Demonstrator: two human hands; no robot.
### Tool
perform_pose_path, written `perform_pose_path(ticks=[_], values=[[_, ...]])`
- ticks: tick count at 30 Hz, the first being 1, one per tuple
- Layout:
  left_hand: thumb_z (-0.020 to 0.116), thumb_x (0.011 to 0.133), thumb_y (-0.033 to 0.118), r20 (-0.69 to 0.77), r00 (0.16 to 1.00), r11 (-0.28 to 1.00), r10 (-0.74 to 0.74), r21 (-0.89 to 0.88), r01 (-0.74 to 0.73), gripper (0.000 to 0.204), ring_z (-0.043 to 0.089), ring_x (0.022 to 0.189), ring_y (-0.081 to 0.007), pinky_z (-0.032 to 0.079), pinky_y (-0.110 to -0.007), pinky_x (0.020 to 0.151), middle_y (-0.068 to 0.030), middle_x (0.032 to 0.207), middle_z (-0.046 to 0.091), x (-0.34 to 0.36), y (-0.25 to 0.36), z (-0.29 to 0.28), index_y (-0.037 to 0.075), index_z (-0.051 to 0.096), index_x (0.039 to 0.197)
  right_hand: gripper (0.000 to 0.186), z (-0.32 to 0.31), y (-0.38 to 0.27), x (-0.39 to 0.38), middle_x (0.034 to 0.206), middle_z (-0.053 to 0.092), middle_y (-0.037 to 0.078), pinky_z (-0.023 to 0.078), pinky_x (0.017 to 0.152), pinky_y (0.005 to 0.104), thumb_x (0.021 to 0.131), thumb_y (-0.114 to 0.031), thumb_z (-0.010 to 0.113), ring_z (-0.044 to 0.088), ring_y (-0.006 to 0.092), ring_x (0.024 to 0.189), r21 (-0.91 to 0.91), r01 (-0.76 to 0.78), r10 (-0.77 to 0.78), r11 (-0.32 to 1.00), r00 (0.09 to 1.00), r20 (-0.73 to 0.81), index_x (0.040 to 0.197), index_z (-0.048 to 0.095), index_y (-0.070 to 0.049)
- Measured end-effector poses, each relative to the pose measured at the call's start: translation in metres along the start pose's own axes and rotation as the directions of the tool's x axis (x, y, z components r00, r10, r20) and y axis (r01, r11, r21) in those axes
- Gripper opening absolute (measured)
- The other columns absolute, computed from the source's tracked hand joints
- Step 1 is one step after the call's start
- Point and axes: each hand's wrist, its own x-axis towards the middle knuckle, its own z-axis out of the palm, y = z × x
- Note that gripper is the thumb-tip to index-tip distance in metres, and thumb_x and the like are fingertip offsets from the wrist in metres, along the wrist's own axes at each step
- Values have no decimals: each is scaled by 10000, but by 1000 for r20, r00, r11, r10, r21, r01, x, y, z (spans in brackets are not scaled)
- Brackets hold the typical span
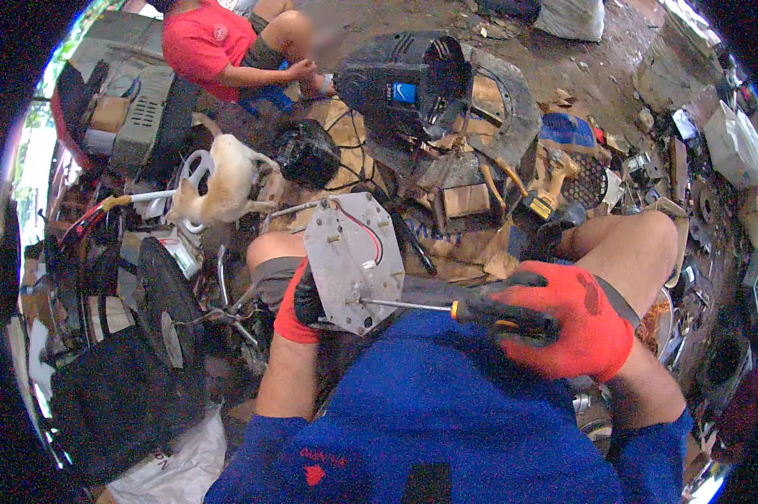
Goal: The person sits on the ground and uses a screwdriver to remove screws from a metal casing. They then open the casing to reveal a circuit board, which they inspect and manipulate with their hands.
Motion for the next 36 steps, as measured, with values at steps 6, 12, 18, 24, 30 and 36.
perform_pose_path(ticks=[6,12,18,24,30,36], values=[[554,1039,275,-137,984,993,-113,-50,107,477,638,1189,-233,518,-401,1030,-89,1376,612,2,-8,20,59,487,1459,468,-17,-7,17,967,660,126,540,725,426,685,-176,818,672,348,823,-1,95,-95,995,992,89,1136,713,-103],[605,1006,387,-144,981,988,-129,61,139,555,644,1180,-248,531,-427,1016,-87,1371,615,-2,-9,41,85,493,1457,413,-19,-11,21,961,714,164,549,783,451,790,-243,757,697,359,872,206,-178,135,962,970,204,1177,704,-108],[438,1073,381,-90,985,976,-149,148,161,523,560,1296,-277,452,-476,1106,-92,1471,525,-12,-13,23,106,411,1517,376,-27,-27,27,877,738,98,540,736,349,875,-165,687,676,154,785,-19,-392,348,920,793,500,1229,670,-42],[474,1057,412,-231,955,949,-186,211,236,536,575,1272,-278,466,-476,1089,-91,1445,547,-15,-21,18,121,433,1505,389,-28,-7,28,946,752,147,577,768,413,858,-329,714,738,270,860,89,-529,421,844,756,501,1180,725,-111],[665,980,377,-269,953,974,-139,140,181,596,641,1183,-260,530,-424,1008,-115,1342,617,-22,-19,27,68,472,1452,414,-24,-23,20,938,750,144,572,741,393,834,-345,751,736,259,829,77,-363,287,929,835,470,1180,726,-119],[595,994,431,-159,968,979,-194,25,201,603,577,1272,-286,478,-467,1071,-120,1427,554,-20,-22,18,90,455,1472,347,-23,-29,25,882,749,138,568,697,398,870,-303,704,728,271,762,16,-564,479,826,716,507,1163,730,-119]])
